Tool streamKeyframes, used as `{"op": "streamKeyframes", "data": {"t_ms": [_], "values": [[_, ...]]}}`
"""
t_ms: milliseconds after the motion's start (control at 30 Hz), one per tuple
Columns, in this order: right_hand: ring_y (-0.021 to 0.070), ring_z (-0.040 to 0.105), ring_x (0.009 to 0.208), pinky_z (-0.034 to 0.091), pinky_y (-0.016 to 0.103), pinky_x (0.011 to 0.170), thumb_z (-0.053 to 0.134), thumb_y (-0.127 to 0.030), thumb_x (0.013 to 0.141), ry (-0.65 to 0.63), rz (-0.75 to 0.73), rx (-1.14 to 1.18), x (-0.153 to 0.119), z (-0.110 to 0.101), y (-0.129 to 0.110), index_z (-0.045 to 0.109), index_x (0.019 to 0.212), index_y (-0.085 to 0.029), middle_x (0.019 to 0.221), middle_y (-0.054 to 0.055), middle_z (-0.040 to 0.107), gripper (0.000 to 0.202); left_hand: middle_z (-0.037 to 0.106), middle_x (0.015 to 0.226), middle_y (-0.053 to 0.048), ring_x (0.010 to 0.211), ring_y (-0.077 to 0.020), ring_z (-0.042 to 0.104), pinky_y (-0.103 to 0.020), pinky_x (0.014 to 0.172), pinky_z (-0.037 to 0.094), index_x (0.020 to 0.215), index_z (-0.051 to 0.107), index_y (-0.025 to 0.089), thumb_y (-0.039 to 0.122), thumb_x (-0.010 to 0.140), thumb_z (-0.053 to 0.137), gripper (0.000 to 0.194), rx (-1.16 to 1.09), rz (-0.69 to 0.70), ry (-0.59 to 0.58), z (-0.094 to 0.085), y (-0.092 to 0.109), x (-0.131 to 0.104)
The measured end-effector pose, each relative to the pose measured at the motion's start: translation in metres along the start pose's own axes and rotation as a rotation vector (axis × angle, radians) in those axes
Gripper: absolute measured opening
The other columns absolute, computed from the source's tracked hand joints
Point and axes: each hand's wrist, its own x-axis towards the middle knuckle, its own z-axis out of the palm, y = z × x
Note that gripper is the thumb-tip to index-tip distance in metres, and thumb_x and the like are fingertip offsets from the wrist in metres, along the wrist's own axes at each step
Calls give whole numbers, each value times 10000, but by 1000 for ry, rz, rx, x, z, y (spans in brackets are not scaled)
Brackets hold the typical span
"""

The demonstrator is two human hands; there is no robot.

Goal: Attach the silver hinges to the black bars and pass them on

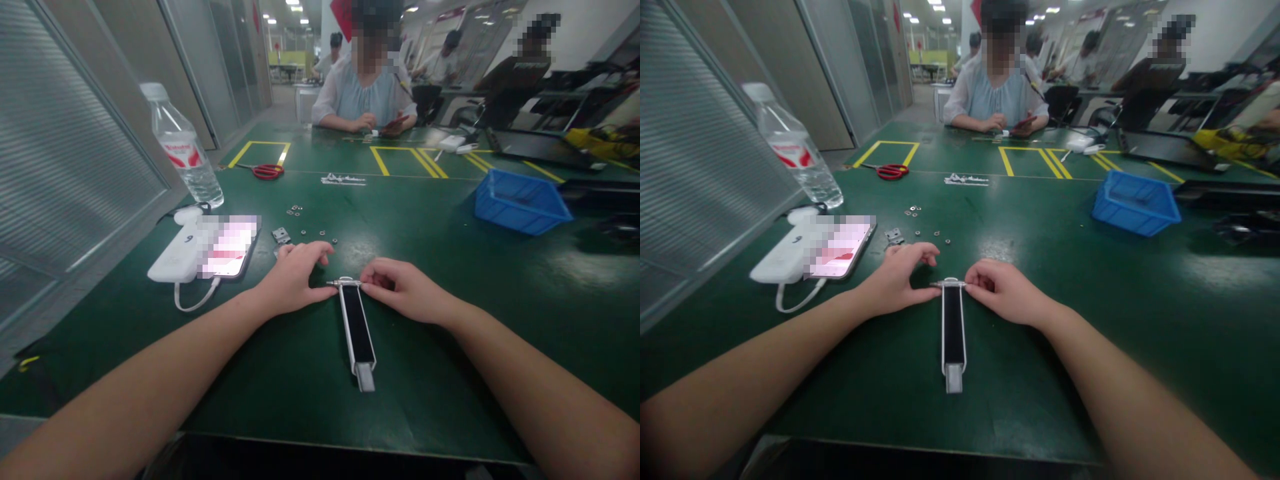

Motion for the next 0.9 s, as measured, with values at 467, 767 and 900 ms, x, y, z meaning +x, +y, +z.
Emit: {"op": "streamKeyframes", "data": {"t_ms": [467,767,900], "values": [[117,502,629,423,250,578,523,-255,883,1,7,1,0,0,-3,587,829,-178,748,11,546,114,124,1569,-222,1455,-367,119,-592,1128,-113,1516,-30,119,683,702,615,1182,167,-33,-125,-2,-16,13],[114,497,628,424,248,579,545,-214,868,19,2,-2,1,1,-5,595,824,-176,742,5,543,77,185,1551,-225,1439,-378,185,-623,1059,-232,1524,27,104,734,775,484,1080,256,37,-166,-2,-16,15],[110,484,619,415,246,570,537,-220,870,13,5,-11,1,2,-4,597,827,-172,737,2,529,88,189,1553,-213,1442,-357,191,-602,1067,-240,1520,69,99,740,771,482,1069,254,17,-179,-2,-16,15]]}}
